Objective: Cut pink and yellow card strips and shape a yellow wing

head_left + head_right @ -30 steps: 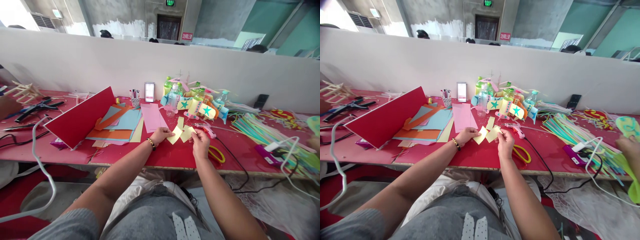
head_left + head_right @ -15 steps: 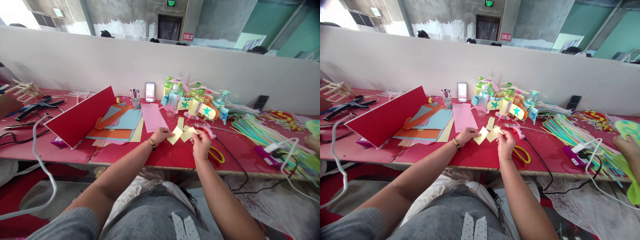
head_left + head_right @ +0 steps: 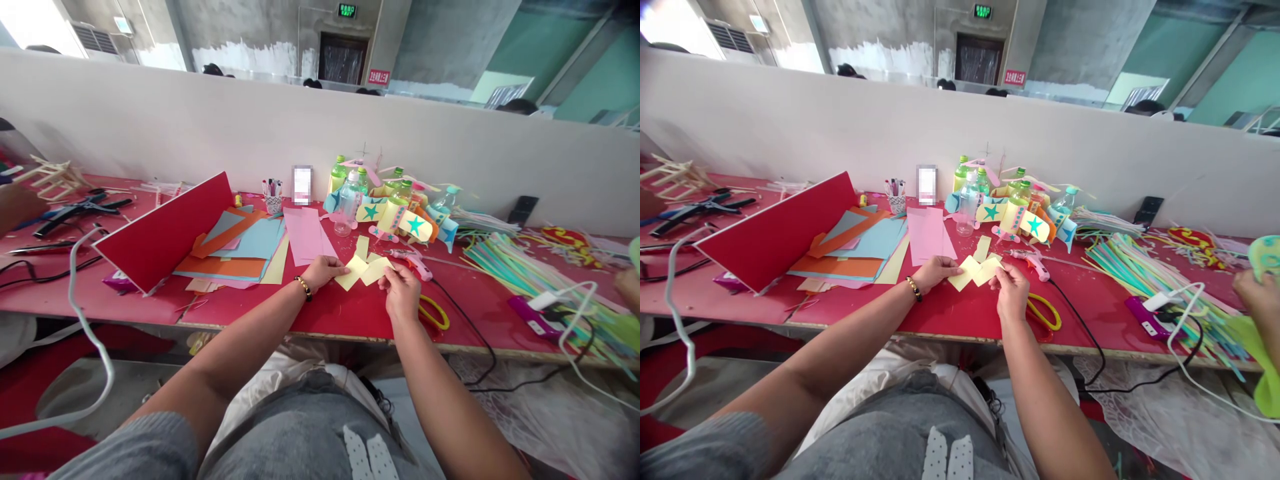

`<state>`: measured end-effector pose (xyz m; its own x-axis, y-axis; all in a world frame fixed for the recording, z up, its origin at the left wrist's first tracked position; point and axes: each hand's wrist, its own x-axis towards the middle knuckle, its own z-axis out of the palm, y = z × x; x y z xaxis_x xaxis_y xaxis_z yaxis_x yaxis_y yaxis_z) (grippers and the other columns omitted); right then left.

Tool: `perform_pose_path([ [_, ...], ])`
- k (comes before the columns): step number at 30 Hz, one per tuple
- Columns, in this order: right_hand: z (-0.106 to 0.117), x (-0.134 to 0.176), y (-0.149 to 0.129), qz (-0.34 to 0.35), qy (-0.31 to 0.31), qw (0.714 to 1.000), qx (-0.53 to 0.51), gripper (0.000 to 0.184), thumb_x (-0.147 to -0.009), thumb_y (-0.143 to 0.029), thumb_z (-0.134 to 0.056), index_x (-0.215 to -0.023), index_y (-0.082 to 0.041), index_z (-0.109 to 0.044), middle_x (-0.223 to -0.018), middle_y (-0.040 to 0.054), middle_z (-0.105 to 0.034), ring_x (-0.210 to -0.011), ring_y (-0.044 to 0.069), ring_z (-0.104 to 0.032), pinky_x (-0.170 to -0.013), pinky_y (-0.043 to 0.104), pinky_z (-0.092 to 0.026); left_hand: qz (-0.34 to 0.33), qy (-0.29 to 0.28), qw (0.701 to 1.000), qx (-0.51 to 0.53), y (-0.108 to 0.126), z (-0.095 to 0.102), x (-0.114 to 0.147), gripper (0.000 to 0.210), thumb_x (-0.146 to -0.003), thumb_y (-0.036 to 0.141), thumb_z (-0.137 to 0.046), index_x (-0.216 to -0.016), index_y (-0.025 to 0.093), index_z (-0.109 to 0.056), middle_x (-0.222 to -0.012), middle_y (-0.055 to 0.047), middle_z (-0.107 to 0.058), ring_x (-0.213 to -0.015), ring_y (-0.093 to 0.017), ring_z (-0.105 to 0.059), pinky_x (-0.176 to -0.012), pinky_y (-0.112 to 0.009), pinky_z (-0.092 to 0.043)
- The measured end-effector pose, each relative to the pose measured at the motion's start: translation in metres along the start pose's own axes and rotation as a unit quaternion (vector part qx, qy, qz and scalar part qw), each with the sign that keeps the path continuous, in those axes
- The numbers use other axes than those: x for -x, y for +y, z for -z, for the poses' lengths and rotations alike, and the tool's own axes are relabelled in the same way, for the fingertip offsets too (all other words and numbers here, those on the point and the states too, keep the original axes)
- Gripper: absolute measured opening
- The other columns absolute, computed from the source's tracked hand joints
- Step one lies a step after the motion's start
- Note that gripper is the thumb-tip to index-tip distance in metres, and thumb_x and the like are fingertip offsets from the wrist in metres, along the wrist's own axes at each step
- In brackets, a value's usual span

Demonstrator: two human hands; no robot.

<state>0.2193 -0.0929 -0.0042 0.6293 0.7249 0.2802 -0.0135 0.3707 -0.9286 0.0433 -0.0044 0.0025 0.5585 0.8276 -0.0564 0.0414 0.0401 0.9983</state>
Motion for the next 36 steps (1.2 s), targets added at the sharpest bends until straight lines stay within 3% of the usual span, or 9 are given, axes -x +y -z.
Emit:
perform_pose_path([
  [12, -0.006, 0.003, -0.003, -0.080, -0.073, 0.994, -0.034, 0.031, -0.065, -0.028, -0.074, -0.093, -0.016, -0.068, -0.054, -0.0013, -0.065, -0.047, 0.012, -0.059, -0.043, 0.020, -0.045, -0.038, -0.036, 0.999, 0.005, -0.004, -0.003, -0.002, 0.042, -0.055, 0.047, -0.080, -0.071, 0.011, -0.066, -0.058, 0.001, -0.059, -0.048, -0.006, -0.044, -0.046, -0.020, -0.031],
  [24, -0.007, 0.004, -0.004, -0.137, -0.111, 0.984, -0.019, 0.027, -0.062, -0.032, -0.076, -0.083, -0.015, -0.071, -0.054, 0.0009, -0.066, -0.046, 0.012, -0.061, -0.038, 0.018, -0.043, -0.052, -0.046, 0.997, 0.032, 0.001, -0.005, 0.002, 0.043, -0.054, 0.045, -0.081, -0.074, 0.009, -0.069, -0.064, -0.002, -0.063, -0.054, -0.009, -0.052, -0.050, -0.021, -0.040],
  [29, -0.007, 0.004, -0.004, -0.130, -0.112, 0.985, -0.019, 0.030, -0.062, -0.037, -0.077, -0.080, -0.015, -0.069, -0.059, 0.0006, -0.067, -0.044, 0.012, -0.060, -0.037, 0.018, -0.042, -0.053, -0.048, 0.997, 0.029, 0.003, -0.006, 0.004, 0.047, -0.056, 0.049, -0.079, -0.081, 0.010, -0.071, -0.069, -0.004, -0.065, -0.058, -0.011, -0.055, -0.052, -0.021, -0.043],
  [36, -0.007, 0.005, -0.005, -0.093, -0.101, 0.991, -0.013, 0.028, -0.063, -0.039, -0.077, -0.076, -0.016, -0.064, -0.055, -0.0016, -0.064, -0.042, 0.012, -0.057, -0.039, 0.021, -0.043, -0.043, -0.023, 0.999, 0.011, 0.007, -0.007, 0.008, 0.055, -0.071, 0.063, -0.061, -0.077, 0.009, -0.070, -0.066, -0.005, -0.064, -0.058, -0.011, -0.056, -0.050, -0.020, -0.044],
])
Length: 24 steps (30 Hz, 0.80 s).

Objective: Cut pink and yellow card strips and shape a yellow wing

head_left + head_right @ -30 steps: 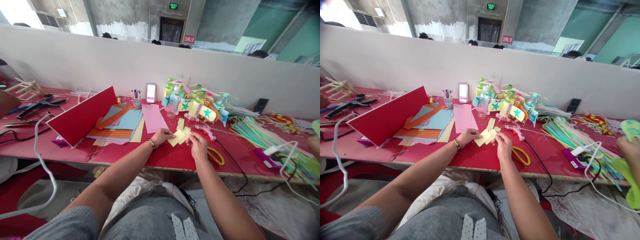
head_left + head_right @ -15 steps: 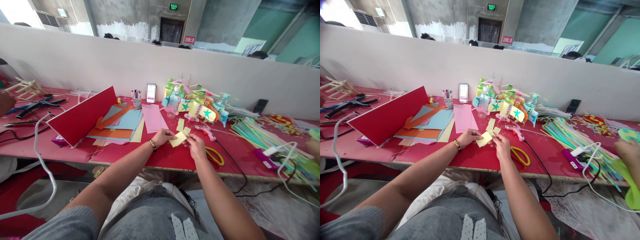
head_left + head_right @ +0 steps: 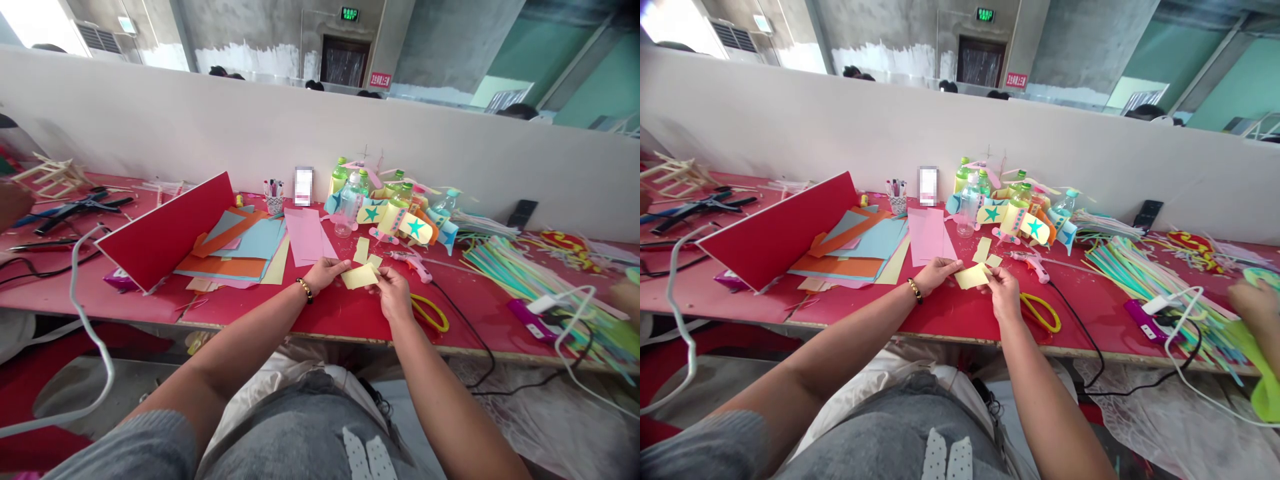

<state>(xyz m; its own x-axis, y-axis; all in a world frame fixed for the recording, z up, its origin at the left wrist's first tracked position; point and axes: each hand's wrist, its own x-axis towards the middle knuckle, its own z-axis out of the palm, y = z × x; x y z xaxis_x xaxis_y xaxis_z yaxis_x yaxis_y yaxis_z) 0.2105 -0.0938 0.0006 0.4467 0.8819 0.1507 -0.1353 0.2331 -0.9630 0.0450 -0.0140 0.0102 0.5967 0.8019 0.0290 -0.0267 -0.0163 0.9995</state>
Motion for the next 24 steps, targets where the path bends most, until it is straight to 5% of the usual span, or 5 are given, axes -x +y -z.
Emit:
perform_pose_path([
  [13, 0.0041, -0.0021, 0.0009, 0.051, 0.026, 0.998, 0.003, 0.019, -0.068, -0.031, -0.072, -0.078, -0.018, -0.062, -0.050, -0.0034, -0.060, -0.046, 0.011, -0.056, -0.045, 0.021, -0.042, 0.044, -0.065, 0.996, 0.030, 0.0031, 0.0008, 0.0029, 0.037, -0.056, 0.028, -0.080, -0.089, 0.012, -0.071, -0.079, -0.005, -0.070, -0.060, -0.013, -0.061, -0.055, -0.023, -0.047],
  [24, 0.0025, -0.0007, -0.0004, 0.076, 0.043, 0.996, 0.014, 0.015, -0.070, -0.029, -0.070, -0.076, -0.019, -0.060, -0.049, -0.0032, -0.058, -0.044, 0.012, -0.053, -0.044, 0.024, -0.040, 0.046, -0.090, 0.995, 0.019, 0.0019, 0.0017, 0.0027, 0.045, -0.052, 0.034, -0.084, -0.088, 0.011, -0.069, -0.077, -0.006, -0.070, -0.058, -0.014, -0.061, -0.052, -0.024, -0.046],
])
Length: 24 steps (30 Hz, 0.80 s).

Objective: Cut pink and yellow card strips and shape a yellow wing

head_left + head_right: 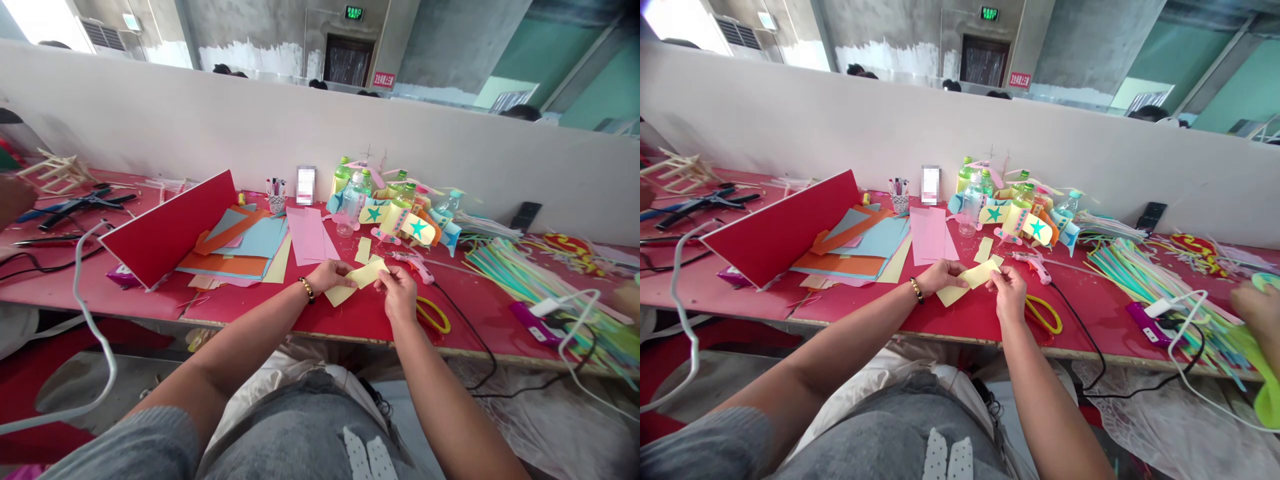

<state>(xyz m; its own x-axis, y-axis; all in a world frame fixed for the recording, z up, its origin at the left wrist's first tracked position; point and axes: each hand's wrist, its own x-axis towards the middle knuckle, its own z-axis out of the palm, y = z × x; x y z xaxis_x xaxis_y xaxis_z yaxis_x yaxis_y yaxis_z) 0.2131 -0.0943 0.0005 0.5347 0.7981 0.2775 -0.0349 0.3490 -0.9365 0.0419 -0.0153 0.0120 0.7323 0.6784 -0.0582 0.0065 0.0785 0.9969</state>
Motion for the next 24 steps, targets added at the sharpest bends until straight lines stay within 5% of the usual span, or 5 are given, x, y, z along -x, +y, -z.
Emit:
perform_pose_path([
  [12, -0.0022, 0.0020, 0.0004, -0.038, -0.045, 0.998, 0.026, 0.027, -0.067, -0.036, -0.073, -0.083, -0.019, -0.061, -0.058, -0.0034, -0.063, -0.043, 0.011, -0.055, -0.040, 0.022, -0.041, -0.016, 0.039, 0.999, -0.031, -0.0052, 0.0003, -0.0027, 0.035, -0.061, 0.043, -0.078, -0.075, 0.013, -0.068, -0.068, -0.002, -0.067, -0.053, -0.010, -0.056, -0.047, -0.020, -0.040],
  [17, -0.0027, 0.0046, 0.0039, -0.070, -0.113, 0.988, 0.078, 0.030, -0.066, -0.043, -0.074, -0.065, -0.015, -0.064, -0.048, 0.0007, -0.062, -0.037, 0.012, -0.053, -0.035, 0.022, -0.039, -0.011, 0.049, 0.999, -0.006, -0.0036, -0.0010, -0.0020, 0.036, -0.062, 0.043, -0.077, -0.076, 0.012, -0.066, -0.067, -0.002, -0.067, -0.053, -0.011, -0.057, -0.047, -0.020, -0.041],
  [24, -0.0016, 0.0048, 0.0041, -0.060, -0.112, 0.986, 0.109, 0.030, -0.068, -0.044, -0.072, -0.060, -0.017, -0.062, -0.041, -0.0013, -0.059, -0.036, 0.011, -0.051, -0.038, 0.022, -0.039, 0.001, 0.029, 0.999, 0.043, -0.0061, -0.0049, -0.0027, 0.038, -0.063, 0.043, -0.076, -0.081, 0.013, -0.064, -0.071, -0.004, -0.067, -0.057, -0.013, -0.061, -0.053, -0.024, -0.047],
])
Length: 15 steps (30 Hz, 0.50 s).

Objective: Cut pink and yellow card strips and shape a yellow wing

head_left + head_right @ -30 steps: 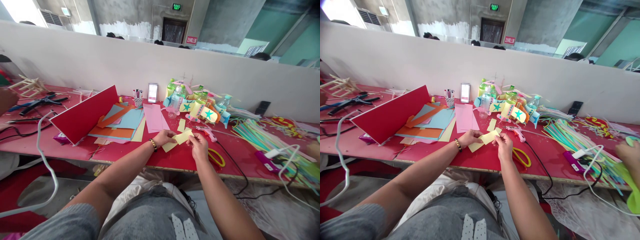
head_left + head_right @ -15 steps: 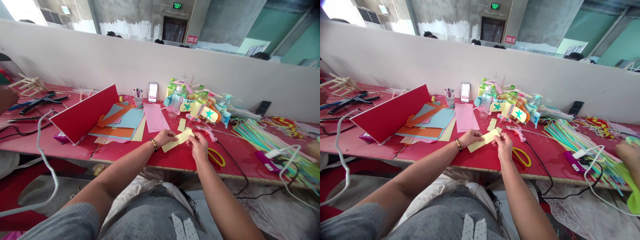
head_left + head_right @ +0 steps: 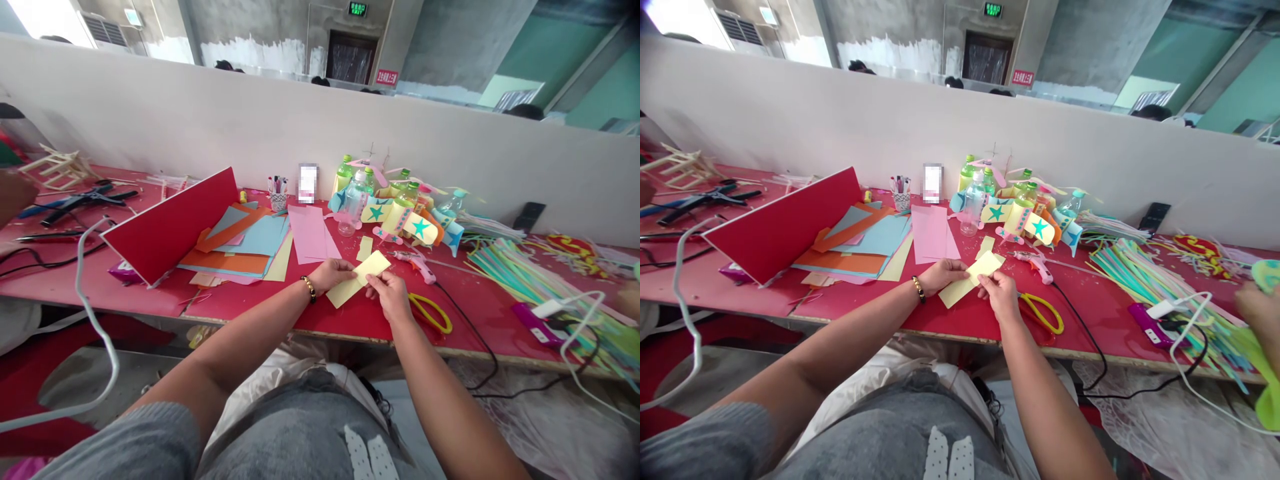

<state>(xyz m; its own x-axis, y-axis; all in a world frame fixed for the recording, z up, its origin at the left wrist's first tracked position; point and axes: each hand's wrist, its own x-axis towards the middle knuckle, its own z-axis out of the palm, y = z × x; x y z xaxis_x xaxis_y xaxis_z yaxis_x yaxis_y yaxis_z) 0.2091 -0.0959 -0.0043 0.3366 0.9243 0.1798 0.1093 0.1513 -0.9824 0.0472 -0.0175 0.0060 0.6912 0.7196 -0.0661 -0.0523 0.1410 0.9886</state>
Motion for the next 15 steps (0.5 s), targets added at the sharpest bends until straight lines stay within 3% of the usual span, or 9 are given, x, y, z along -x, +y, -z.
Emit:
perform_pose_path([
  [9, 0.0010, -0.0016, 0.0031, 0.013, 0.016, 1.000, 0.001, 0.026, -0.068, -0.041, -0.073, -0.064, -0.018, -0.062, -0.045, -0.0027, -0.060, -0.039, 0.011, -0.052, -0.040, 0.021, -0.041, -0.013, 0.003, 1.000, -0.004, -0.0006, -0.0013, -0.0002, 0.030, -0.069, 0.040, -0.072, -0.076, 0.014, -0.059, -0.058, 0.002, -0.059, -0.048, -0.008, -0.051, -0.045, -0.019, -0.036],
  [15, -0.0001, -0.0012, 0.0049, 0.008, -0.010, 1.000, -0.002, 0.024, -0.068, -0.040, -0.073, -0.070, -0.018, -0.064, -0.047, -0.0032, -0.060, -0.040, 0.012, -0.054, -0.040, 0.022, -0.041, -0.019, 0.007, 1.000, -0.007, -0.0002, -0.0024, 0.0000, 0.029, -0.069, 0.039, -0.072, -0.075, 0.014, -0.058, -0.056, 0.003, -0.056, -0.047, -0.008, -0.048, -0.046, -0.020, -0.034],
])
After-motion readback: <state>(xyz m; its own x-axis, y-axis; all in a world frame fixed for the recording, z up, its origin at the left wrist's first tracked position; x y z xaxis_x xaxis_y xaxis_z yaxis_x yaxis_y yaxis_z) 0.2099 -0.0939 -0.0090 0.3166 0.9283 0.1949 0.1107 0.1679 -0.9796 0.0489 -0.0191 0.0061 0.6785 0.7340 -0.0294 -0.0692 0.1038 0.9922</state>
